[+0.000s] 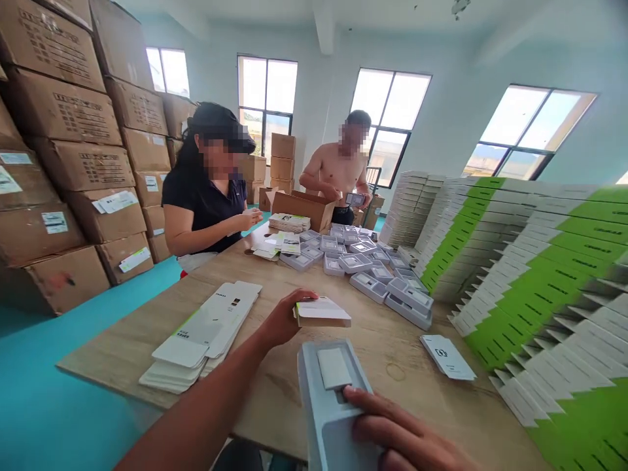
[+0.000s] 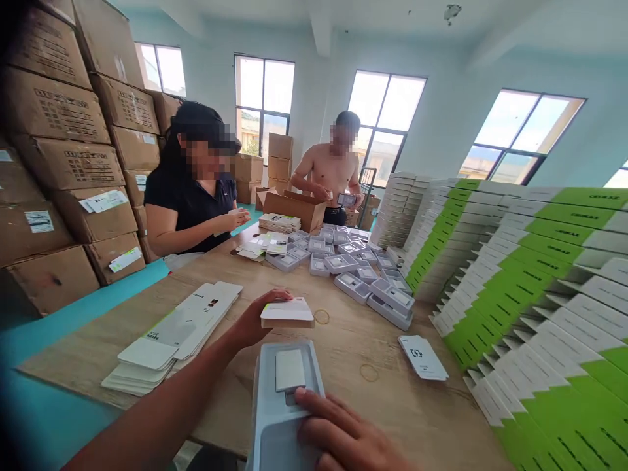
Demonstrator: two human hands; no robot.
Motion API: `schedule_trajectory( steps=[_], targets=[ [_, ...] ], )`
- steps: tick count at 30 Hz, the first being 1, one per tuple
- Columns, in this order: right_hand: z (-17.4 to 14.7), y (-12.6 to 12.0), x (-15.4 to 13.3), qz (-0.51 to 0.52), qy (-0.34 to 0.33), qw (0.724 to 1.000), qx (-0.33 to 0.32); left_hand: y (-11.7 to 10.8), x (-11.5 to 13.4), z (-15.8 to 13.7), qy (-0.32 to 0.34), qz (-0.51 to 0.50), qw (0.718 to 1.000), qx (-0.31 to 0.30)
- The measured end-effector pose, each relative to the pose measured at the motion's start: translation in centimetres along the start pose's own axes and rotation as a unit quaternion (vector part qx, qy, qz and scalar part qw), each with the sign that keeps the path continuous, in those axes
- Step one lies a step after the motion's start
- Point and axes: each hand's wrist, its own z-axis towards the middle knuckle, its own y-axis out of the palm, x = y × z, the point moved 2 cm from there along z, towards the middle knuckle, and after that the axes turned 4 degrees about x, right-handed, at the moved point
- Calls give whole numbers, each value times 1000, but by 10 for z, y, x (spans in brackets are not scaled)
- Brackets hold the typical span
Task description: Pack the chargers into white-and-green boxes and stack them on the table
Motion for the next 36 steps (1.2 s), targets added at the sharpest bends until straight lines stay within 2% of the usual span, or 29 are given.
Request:
schedule_trajectory(
  steps=[2, 5, 9, 12, 15, 21, 30, 33, 36],
  targets=[
    [13, -17, -17, -34, -43, 998, 22, 4, 4, -2, 16, 5, 1000, -13],
    [22, -22, -31, -70, -68, 995, 25, 8, 5, -4, 39, 10, 999, -13],
    [12, -8, -39, -68, -36, 997, -13, 12, 0, -8, 36, 11, 999, 16],
    [-2, 4, -41, -74, -41, 996, 6, 15, 1, -10, 41, 10, 999, 15],
    [-14, 11, -42, -75, -46, 996, 26, 14, 9, -10, 72, 14, 997, 2],
    [-18, 5, -54, -69, -26, 997, 25, 13, 7, -8, 81, 31, 996, 11],
    [7, -13, -68, -53, 12, 998, 37, 20, 1, -9, 71, 67, 995, -14],
    [4, -7, -63, -25, 24, 999, 22, 17, 0, -9, 67, 79, 995, 0],
    [-10, 12, -48, 2, 37, 999, 2, 13, 0, -9, 66, 89, 994, 20]
  ],
)
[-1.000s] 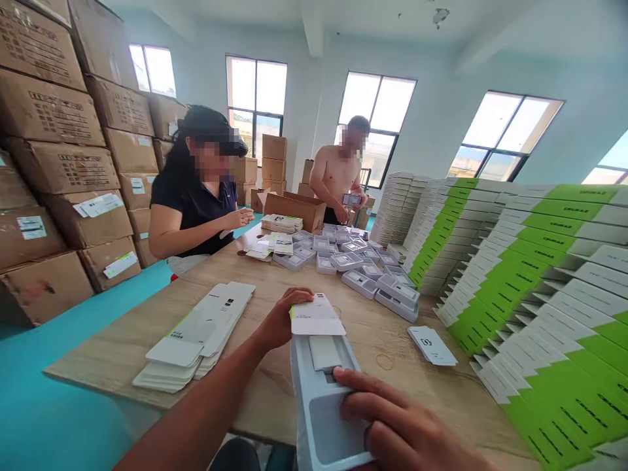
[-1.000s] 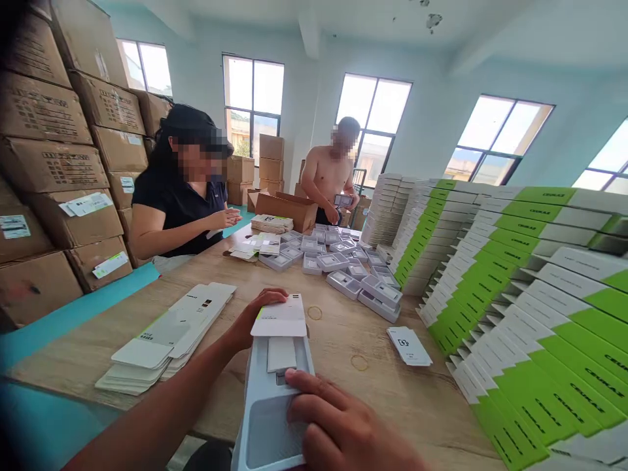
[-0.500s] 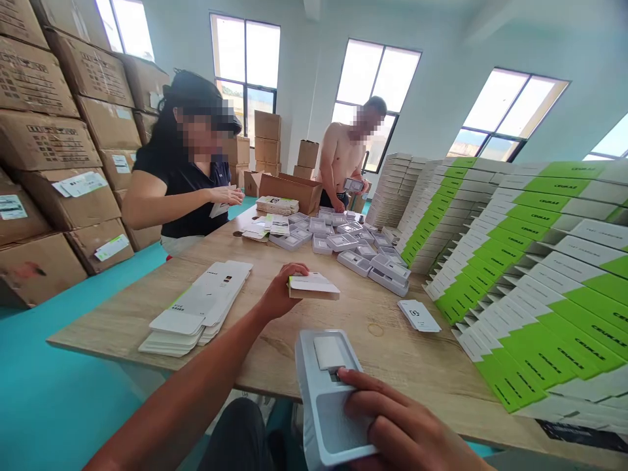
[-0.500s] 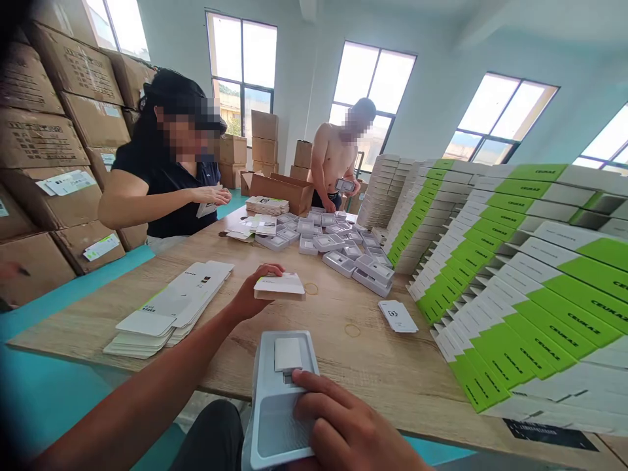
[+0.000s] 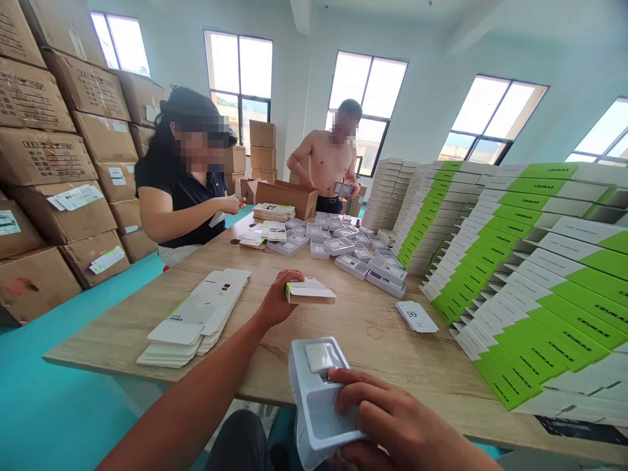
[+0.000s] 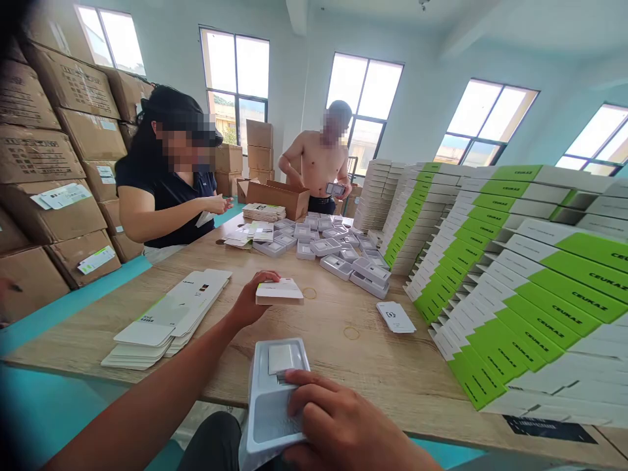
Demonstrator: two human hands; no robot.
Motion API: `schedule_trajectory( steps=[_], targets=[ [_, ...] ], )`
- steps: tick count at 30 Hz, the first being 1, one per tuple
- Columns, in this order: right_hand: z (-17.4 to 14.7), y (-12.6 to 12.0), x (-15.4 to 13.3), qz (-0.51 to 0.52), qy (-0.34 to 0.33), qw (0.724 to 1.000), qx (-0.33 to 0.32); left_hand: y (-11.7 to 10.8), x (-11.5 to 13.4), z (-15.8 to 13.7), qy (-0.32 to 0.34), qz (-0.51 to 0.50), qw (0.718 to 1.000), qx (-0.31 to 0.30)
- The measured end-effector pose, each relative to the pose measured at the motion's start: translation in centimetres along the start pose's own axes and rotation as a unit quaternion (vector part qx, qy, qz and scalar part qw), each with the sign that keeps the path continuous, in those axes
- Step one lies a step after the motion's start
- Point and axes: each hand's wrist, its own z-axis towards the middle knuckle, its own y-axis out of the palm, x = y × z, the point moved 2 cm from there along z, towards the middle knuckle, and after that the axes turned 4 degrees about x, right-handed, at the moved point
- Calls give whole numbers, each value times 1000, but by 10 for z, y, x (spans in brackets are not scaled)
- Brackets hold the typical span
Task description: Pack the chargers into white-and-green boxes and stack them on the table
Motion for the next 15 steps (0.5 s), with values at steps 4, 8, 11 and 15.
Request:
schedule_trajectory(
  steps=[4, 8, 11, 15],
  targets=[
    [-18, 23, 19, -19, 51, 998, 15, -1, 1, 0, 9, 3, 1000, 5],
    [-17, 16, 11, -8, -2, 998, 62, 2, 1, -1, 9, 5, 1000, -4],
    [-5, 2, 1, -24, -26, 997, 74, 4, 1, -1, 9, 1, 1000, -17],
    [10, -7, 2, -50, -11, 995, 88, 5, 4, -1, 17, -13, 999, -24]
  ],
)
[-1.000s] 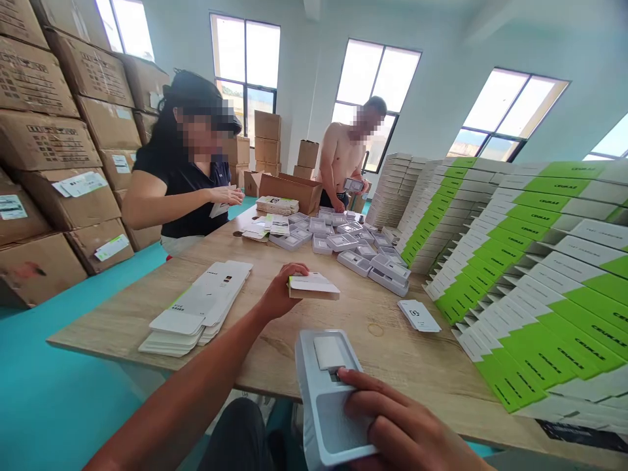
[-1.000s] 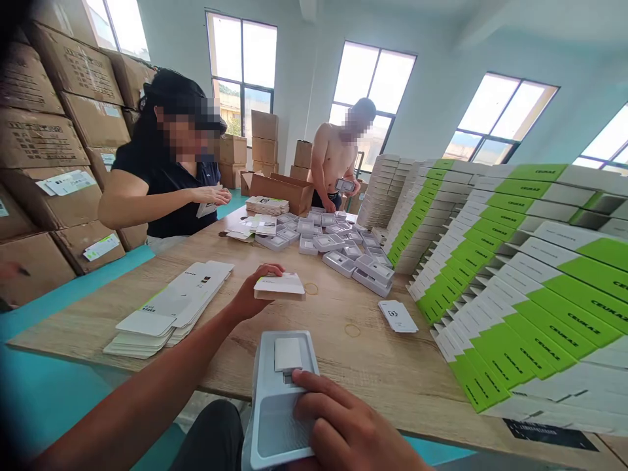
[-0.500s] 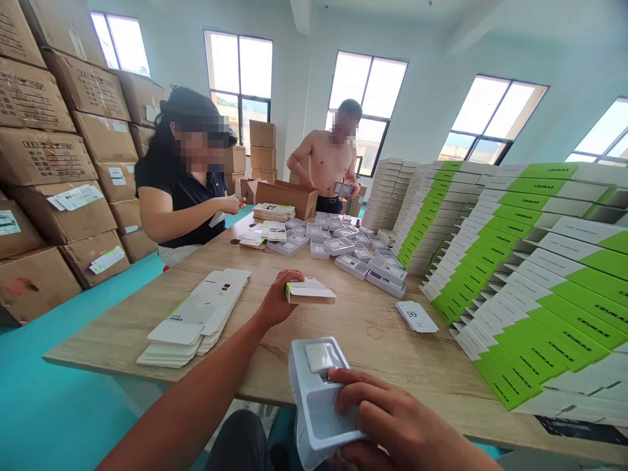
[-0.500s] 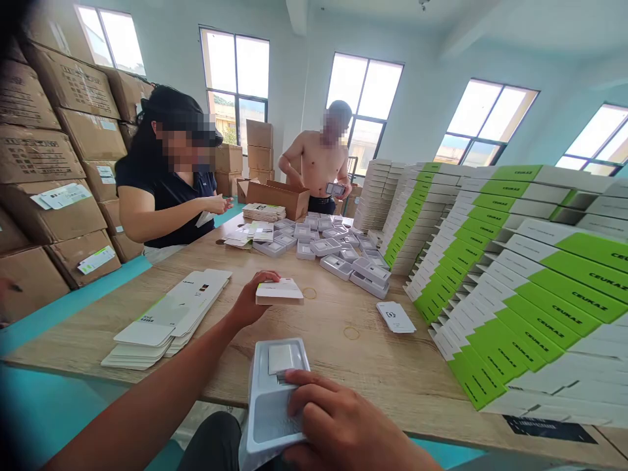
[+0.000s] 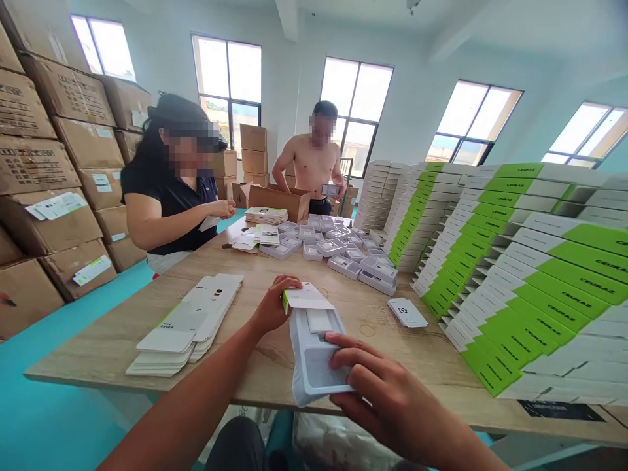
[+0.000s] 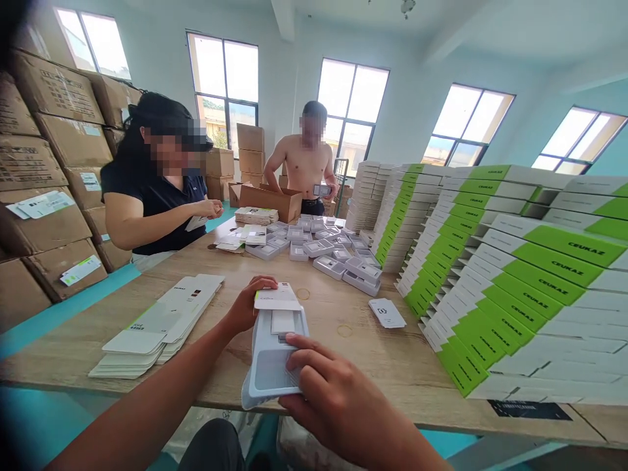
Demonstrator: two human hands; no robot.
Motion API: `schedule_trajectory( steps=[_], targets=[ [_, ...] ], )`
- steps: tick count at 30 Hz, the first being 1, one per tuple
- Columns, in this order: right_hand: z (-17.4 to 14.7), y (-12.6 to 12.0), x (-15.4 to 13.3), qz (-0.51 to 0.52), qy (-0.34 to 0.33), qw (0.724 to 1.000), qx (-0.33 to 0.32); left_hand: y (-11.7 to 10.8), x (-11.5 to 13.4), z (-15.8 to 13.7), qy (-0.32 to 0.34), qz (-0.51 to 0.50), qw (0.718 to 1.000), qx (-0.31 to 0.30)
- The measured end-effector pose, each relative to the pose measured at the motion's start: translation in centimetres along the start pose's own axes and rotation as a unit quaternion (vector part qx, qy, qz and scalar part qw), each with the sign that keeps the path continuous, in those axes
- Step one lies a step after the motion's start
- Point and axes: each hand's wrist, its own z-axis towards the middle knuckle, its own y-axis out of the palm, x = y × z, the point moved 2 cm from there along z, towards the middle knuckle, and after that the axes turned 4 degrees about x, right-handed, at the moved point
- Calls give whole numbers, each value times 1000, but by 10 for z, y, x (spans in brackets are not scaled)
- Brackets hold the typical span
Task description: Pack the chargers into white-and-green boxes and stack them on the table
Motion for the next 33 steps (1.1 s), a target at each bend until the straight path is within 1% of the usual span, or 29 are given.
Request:
schedule_trajectory(
  steps=[2, 5, 8, 10, 12, 14, 15, 16, 18, 19, 21, 23, 25, 26, 29, 31, 33],
  targets=[
    [4, 3, 4, -7, 9, 1000, 0, 1, 2, 0, 4, -7, 1000, -3],
    [10, 11, 11, -27, 1, 1000, 15, 3, 5, -1, 5, -22, 1000, -12],
    [17, 22, 20, -105, -22, 993, 56, 4, 7, -3, -6, -39, 999, -15],
    [20, 30, 28, -177, -12, 978, 108, 5, 8, -3, -16, -53, 998, -15],
    [22, 36, 38, -223, 45, 954, 194, 6, 9, -4, -29, -68, 997, -20],
    [19, 40, 49, -213, 110, 930, 278, 8, 13, -5, -47, -86, 995, -25],
    [18, 41, 53, -191, 128, 928, 294, 10, 16, -6, -57, -96, 993, -29],
    [16, 42, 57, -164, 129, 934, 289, 11, 21, -7, -69, -108, 991, -35],
    [10, 43, 61, -118, 101, 956, 247, 16, 34, -14, -91, -132, 986, -55],
    [5, 43, 62, -104, 88, 963, 231, 19, 42, -19, -99, -144, 982, -68],
    [-9, 39, 63, -83, 92, 964, 237, 24, 59, -34, -120, -162, 976, -80],
    [-25, 35, 64, -54, 131, 958, 251, 26, 73, -53, -143, -167, 975, -46],
    [-42, 34, 62, -15, 168, 957, 236, 26, 82, -73, -157, -159, 975, -5],
    [-49, 34, 61, 2, 177, 959, 222, 26, 85, -82, -160, -152, 975, 1],
    [-64, 33, 55, 18, 165, 968, 190, 24, 91, -100, -145, -124, 981, -29],
    [-68, 32, 52, 27, 146, 974, 172, 18, 96, -101, -112, -88, 988, -60],
    [-68, 32, 51, 46, 138, 976, 164, 12, 103, -95, -64, -32, 991, -111]
  ],
)
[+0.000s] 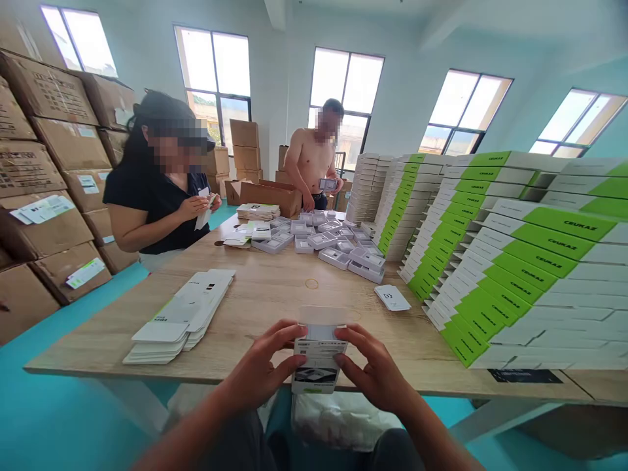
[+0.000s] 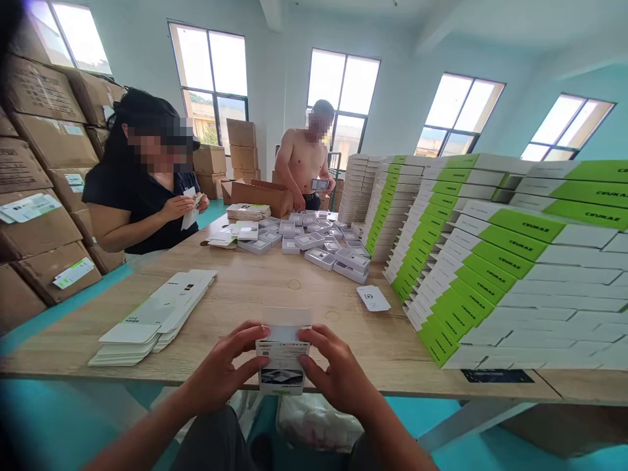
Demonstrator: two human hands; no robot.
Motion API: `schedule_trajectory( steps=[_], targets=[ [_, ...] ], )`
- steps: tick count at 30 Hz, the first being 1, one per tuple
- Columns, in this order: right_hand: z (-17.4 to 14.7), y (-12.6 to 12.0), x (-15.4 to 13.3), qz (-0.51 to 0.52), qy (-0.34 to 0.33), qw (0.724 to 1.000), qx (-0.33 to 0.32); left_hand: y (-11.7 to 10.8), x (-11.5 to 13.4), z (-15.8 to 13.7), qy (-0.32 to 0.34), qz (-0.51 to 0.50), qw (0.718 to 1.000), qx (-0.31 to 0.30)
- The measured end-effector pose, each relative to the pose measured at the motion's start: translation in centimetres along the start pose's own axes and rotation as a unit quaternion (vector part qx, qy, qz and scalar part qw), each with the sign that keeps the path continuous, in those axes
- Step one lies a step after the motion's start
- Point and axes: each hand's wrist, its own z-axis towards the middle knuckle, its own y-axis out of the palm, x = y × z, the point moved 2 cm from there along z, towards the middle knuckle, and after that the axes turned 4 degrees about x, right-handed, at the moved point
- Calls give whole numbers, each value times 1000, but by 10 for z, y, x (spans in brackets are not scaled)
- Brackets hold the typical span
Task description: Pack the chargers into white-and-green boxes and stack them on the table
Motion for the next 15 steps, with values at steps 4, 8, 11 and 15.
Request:
schedule_trajectory(
  steps=[4, 8, 11, 15],
  targets=[
    [7, -2, -1, 33, -11, 999, 3, -10, 19, 13, 49, 141, 987, -61],
    [16, -6, -7, 33, -51, 998, 26, -6, 28, 14, 94, 167, 981, 12],
    [20, -11, -14, 49, -87, 995, 27, -2, 31, 7, 141, 137, 979, 61],
    [27, -15, -28, 29, -49, 998, -16, -1, 43, 6, 95, 138, 985, 33]
  ],
)
